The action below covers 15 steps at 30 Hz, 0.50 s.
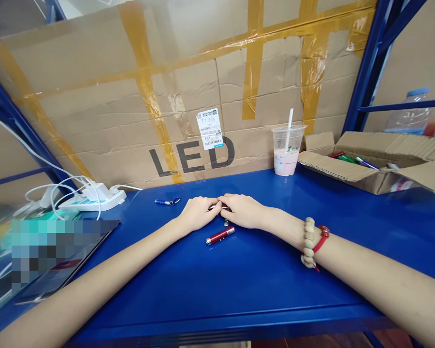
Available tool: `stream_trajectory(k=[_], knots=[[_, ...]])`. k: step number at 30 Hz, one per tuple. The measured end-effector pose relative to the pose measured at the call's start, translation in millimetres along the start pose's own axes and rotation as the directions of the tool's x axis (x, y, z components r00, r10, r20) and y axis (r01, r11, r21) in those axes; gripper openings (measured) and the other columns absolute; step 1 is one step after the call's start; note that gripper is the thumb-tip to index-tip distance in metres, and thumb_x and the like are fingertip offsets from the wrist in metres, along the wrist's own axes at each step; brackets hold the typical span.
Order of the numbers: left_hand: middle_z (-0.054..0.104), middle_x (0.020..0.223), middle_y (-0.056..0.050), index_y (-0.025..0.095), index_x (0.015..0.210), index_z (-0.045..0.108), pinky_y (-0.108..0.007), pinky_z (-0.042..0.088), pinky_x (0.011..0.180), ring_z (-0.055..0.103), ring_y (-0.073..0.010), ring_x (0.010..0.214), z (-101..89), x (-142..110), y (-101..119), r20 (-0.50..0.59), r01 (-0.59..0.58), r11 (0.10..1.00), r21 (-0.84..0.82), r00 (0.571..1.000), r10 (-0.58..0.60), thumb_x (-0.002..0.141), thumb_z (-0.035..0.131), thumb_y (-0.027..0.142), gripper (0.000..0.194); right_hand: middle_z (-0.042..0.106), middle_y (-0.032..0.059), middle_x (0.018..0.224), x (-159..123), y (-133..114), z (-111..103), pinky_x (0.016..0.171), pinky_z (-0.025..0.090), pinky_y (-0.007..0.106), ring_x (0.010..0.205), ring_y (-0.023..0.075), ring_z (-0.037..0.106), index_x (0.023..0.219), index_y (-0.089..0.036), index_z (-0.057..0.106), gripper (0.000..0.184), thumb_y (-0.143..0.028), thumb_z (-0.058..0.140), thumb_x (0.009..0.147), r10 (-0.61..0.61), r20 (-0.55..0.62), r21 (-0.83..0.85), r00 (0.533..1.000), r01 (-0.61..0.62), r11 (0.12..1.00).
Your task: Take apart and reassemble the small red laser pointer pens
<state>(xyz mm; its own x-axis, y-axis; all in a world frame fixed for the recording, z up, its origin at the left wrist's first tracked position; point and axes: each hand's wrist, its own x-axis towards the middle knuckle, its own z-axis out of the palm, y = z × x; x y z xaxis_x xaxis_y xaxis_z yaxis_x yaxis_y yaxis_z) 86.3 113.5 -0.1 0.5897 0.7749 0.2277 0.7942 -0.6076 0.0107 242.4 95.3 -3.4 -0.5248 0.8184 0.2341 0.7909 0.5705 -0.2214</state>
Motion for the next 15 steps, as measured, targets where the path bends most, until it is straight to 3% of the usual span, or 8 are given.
stream_trajectory(k=[9, 15], knots=[[0.067, 0.079, -0.001, 0.021, 0.078, 0.063, -0.024, 0.041, 0.058, 0.060, -0.0173, 0.072, 0.0, -0.4, 0.4, -0.014, -0.007, 1.000, -0.025, 1.000, 0.006, 0.087, 0.025, 0.036, 0.042, 0.059, 0.0080, 0.104, -0.3, -1.1, -0.4, 0.075, 0.043, 0.031, 0.091, 0.0214, 0.056, 0.109, -0.018, 0.053, 0.031, -0.027, 0.036, 0.084, 0.019, 0.013, -0.005, 1.000, -0.019, 1.000], [0.067, 0.080, -0.001, 0.022, 0.079, 0.062, -0.023, 0.040, 0.058, 0.060, -0.0168, 0.073, 1.2, 0.1, -0.2, -0.014, -0.012, 1.000, -0.023, 1.000, 0.011, 0.086, 0.025, 0.035, 0.041, 0.059, 0.0080, 0.100, -0.1, -0.6, -0.1, 0.073, 0.043, 0.030, 0.087, 0.0208, 0.057, 0.101, -0.018, 0.055, 0.026, -0.026, 0.037, 0.083, 0.022, 0.016, -0.005, 1.000, -0.022, 1.000]])
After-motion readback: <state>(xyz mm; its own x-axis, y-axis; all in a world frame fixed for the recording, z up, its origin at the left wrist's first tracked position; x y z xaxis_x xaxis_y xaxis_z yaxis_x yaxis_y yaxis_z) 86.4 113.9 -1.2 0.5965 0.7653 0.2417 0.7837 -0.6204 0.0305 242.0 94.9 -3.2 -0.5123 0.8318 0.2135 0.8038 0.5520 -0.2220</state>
